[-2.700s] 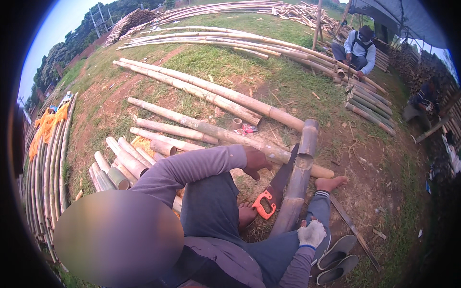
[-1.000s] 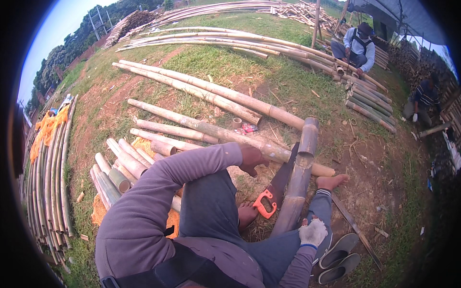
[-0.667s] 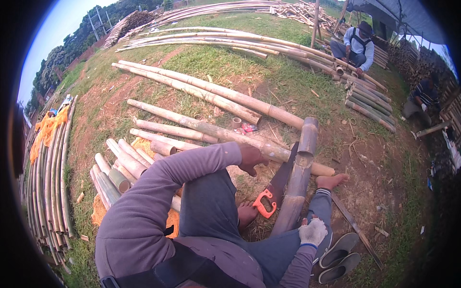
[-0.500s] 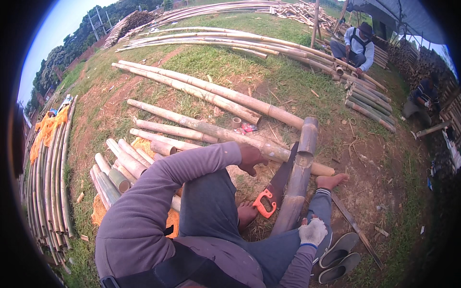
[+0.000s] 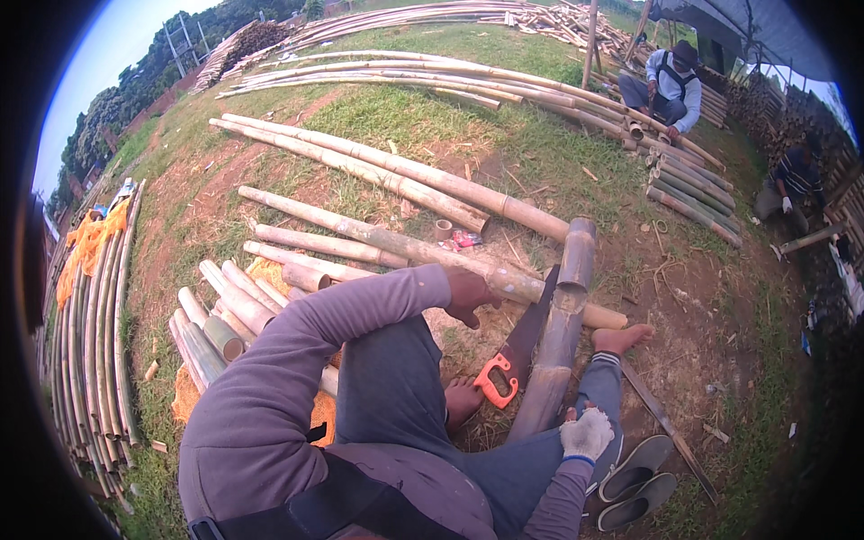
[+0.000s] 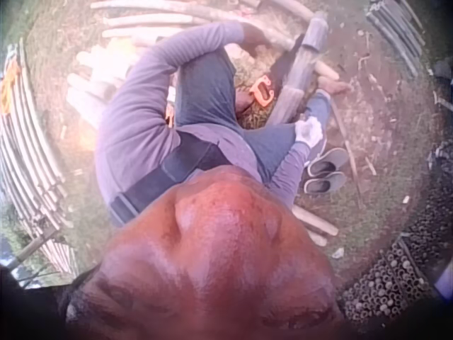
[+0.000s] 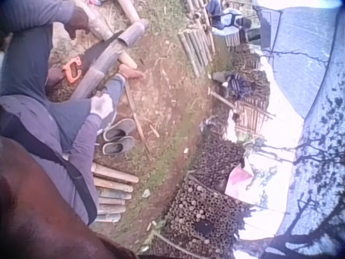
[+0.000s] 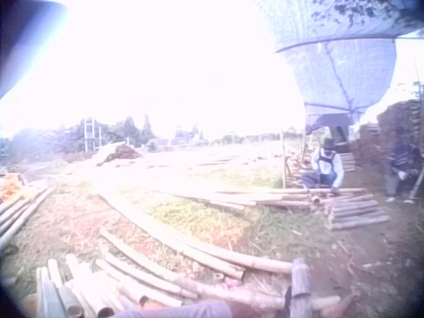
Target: The person sits on the ground and uses a hand saw to cut long bamboo poles into shorter sections. They position each pole between their legs, saw through it, and then move the cut pieces aside.
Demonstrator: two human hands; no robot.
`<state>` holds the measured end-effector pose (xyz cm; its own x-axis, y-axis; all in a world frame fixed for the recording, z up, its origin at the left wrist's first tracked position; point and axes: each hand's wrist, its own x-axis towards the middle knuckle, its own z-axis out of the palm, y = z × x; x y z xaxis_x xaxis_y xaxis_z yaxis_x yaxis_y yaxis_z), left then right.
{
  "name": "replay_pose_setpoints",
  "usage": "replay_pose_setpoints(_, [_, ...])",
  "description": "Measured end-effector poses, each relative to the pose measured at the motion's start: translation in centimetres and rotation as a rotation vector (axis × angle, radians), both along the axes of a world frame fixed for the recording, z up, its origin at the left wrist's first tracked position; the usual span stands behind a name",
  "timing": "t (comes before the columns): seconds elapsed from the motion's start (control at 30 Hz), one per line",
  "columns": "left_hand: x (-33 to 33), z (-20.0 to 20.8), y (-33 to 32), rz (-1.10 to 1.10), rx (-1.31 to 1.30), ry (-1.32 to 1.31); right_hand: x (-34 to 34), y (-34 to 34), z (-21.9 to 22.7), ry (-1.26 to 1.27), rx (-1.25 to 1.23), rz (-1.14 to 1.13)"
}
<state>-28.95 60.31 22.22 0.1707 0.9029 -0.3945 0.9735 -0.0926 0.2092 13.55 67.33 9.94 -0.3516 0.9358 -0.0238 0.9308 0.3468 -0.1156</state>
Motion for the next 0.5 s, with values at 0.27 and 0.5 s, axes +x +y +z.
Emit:
replay_pose_setpoints(0.27, [0.29,0.65,-0.19,0.012,-0.011,0.007,0.02,0.03,-0.09,0.001,0.014,0.003])
replay_pose_setpoints(0.5, [0.09,0.2,-0.08,0.006,-0.009,0.014,0.1,0.07,-0.29,-0.005,0.023,0.013])
